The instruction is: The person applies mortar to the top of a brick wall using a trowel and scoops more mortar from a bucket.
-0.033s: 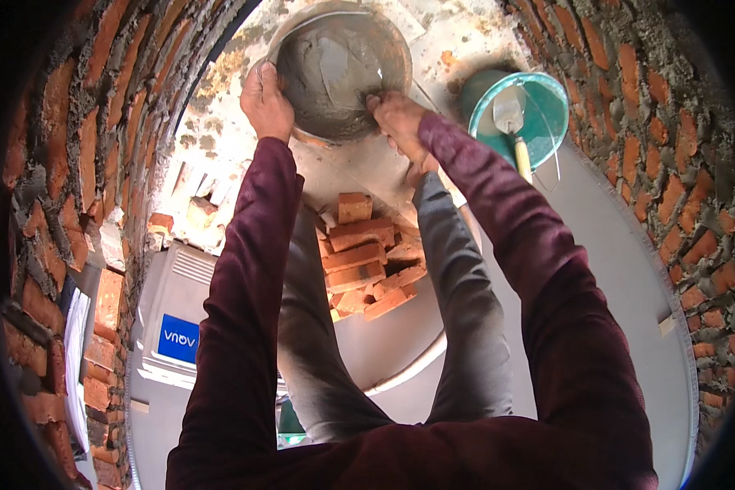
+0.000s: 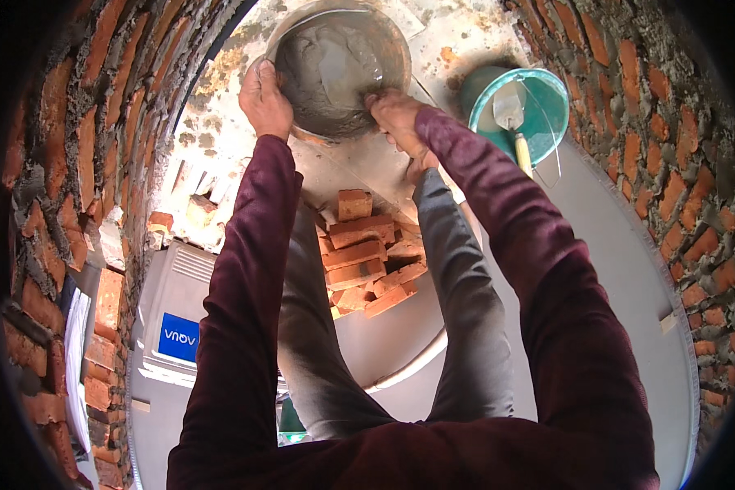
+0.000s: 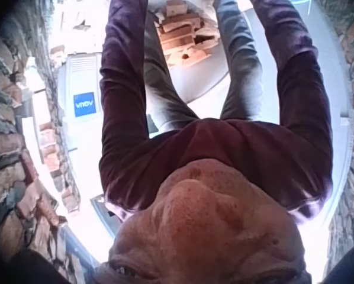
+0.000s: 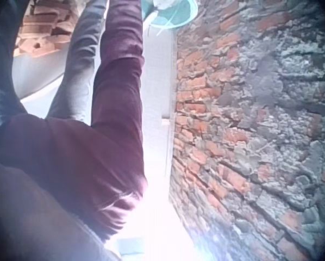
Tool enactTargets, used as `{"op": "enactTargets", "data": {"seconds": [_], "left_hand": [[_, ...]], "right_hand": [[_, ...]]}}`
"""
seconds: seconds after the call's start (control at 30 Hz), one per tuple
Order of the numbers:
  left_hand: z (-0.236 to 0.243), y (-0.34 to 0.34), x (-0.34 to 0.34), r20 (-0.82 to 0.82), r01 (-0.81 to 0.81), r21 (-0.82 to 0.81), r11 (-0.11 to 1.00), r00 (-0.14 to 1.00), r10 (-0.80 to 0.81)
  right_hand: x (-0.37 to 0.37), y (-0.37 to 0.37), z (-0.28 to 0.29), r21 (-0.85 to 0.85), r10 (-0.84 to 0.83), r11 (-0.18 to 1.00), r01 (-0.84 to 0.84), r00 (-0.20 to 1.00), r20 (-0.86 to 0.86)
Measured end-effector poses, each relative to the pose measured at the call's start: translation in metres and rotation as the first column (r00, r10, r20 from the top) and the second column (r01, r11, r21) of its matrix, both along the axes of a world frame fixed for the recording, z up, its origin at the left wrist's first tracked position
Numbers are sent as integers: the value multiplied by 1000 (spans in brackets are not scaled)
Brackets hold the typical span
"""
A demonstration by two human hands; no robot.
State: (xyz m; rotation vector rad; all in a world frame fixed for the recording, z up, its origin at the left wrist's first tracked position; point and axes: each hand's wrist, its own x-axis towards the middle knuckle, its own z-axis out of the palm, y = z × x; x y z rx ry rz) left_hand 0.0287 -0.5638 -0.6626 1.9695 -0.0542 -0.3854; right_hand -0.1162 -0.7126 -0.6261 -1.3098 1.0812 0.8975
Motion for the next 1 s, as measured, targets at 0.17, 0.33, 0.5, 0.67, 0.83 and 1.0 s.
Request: {"op": "enactTargets", "data": {"seconds": [0.17,0.33,0.5,0.67,0.83,1.0], "left_hand": [[10,-18,-5,49,81,14,997,995,-82],[11,-19,13,-64,65,93,994,996,-59],[16,-21,8,-92,99,99,990,992,-90],[-1,-13,16,-33,6,21,1000,999,-6],[6,-12,24,-10,73,80,994,997,-72],[3,-22,18,-16,105,95,990,994,-104]], "right_hand": [[-20,-26,-45,30,829,473,-880,457,324],[27,-50,27,-369,983,-13,-930,-80,166],[37,-31,19,-288,938,328,-899,275,211],[74,-23,47,-129,940,-341,-931,-342,-19],[105,-49,84,-306,867,-409,-860,-263,-422],[113,-46,38,-388,822,-528,-755,-341,-456]]}}
